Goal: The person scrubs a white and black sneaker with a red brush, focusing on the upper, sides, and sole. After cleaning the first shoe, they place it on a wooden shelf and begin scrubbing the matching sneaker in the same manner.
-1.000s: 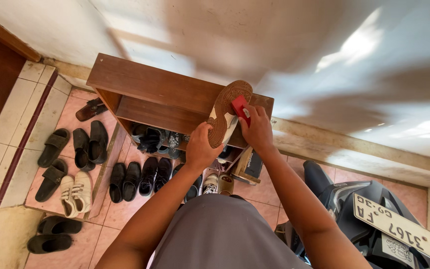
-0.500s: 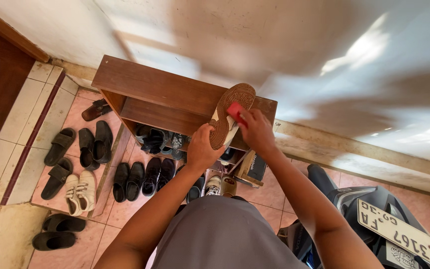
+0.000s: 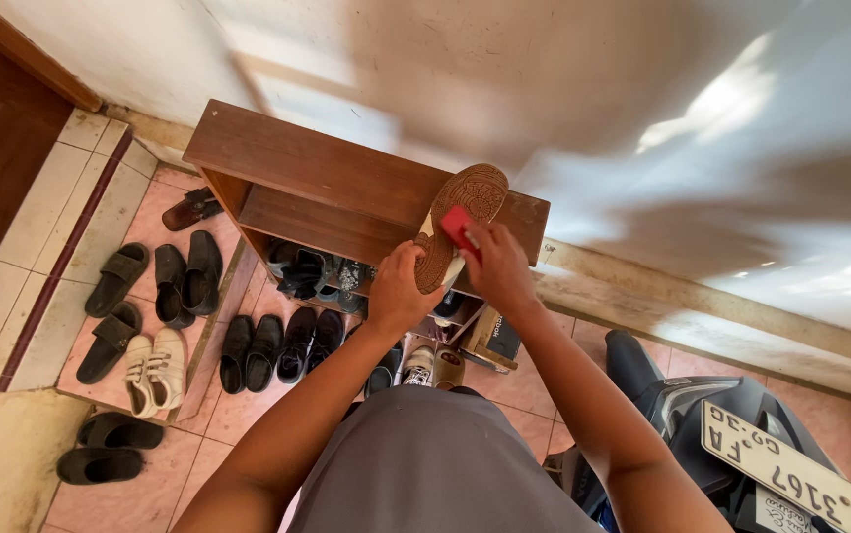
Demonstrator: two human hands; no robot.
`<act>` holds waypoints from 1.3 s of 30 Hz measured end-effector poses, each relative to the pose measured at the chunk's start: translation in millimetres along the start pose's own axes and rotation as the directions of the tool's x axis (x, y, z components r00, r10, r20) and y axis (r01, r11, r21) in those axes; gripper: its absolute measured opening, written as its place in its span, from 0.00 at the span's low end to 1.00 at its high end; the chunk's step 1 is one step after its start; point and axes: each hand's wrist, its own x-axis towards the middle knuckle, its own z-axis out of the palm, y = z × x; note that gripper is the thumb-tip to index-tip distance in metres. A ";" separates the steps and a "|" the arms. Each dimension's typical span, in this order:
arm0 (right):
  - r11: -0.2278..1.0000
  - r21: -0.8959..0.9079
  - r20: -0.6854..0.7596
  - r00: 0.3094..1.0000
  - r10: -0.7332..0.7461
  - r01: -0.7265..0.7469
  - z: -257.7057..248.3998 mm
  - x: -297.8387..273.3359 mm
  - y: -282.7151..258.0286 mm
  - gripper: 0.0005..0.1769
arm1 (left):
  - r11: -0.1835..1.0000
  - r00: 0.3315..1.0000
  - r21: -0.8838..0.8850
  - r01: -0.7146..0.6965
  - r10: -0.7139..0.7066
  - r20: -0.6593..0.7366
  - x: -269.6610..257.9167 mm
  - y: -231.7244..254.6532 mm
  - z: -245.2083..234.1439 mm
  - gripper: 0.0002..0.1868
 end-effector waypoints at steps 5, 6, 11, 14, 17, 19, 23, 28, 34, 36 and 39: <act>0.996 -0.034 0.036 0.995 0.089 -0.088 -5.1 10.9 5.6 0.22 | 1.000 1.000 0.012 0.012 -0.013 0.015 0.8 2.7 1.1 0.36; 0.997 -0.039 -0.010 0.998 0.065 -0.065 -6.0 10.9 6.6 0.22 | 1.000 1.000 0.009 -0.002 0.002 -0.001 -0.2 3.2 2.2 0.36; 1.000 -0.024 0.043 0.999 -0.010 0.011 -8.5 11.4 1.7 0.21 | 0.991 0.992 0.056 -0.123 0.123 -0.001 -0.8 7.5 5.9 0.36; 0.992 0.001 0.042 0.992 0.123 -0.123 -9.6 11.4 -2.5 0.21 | 0.986 0.988 0.073 -0.151 0.153 -0.019 -0.6 9.1 7.4 0.34; 0.999 -0.037 0.000 1.000 0.026 -0.026 -9.3 9.4 -4.9 0.21 | 0.987 0.984 0.014 -0.160 0.160 -0.077 -1.6 7.3 6.9 0.38; 0.998 -0.029 0.065 0.996 -0.055 0.057 -8.8 7.9 -5.5 0.21 | 0.990 0.988 -0.006 -0.143 0.142 -0.064 -0.6 5.7 6.2 0.37; 0.997 -0.061 0.021 0.998 0.053 -0.051 -9.5 7.7 -1.2 0.22 | 0.989 0.988 -0.011 -0.146 0.146 -0.041 -0.3 2.3 7.0 0.38; 0.997 -0.077 0.060 0.998 -0.006 0.011 -4.9 8.6 -1.2 0.23 | 0.976 0.976 0.079 -0.203 0.208 -0.061 -3.3 0.9 9.0 0.36; 0.978 -0.083 -0.010 0.982 0.189 -0.189 -8.7 11.1 5.7 0.21 | 0.968 0.973 0.116 -0.224 0.229 -0.033 -8.0 2.5 10.2 0.34; 0.988 -0.063 0.027 0.989 0.145 -0.143 -9.4 11.4 5.1 0.22 | 0.964 0.971 0.133 -0.231 0.237 -0.033 -10.3 2.5 8.6 0.34; 0.995 -0.094 0.042 0.999 -0.018 0.022 -11.6 11.9 5.1 0.21 | 0.954 0.962 0.150 -0.260 0.269 -0.046 -10.3 3.6 8.8 0.34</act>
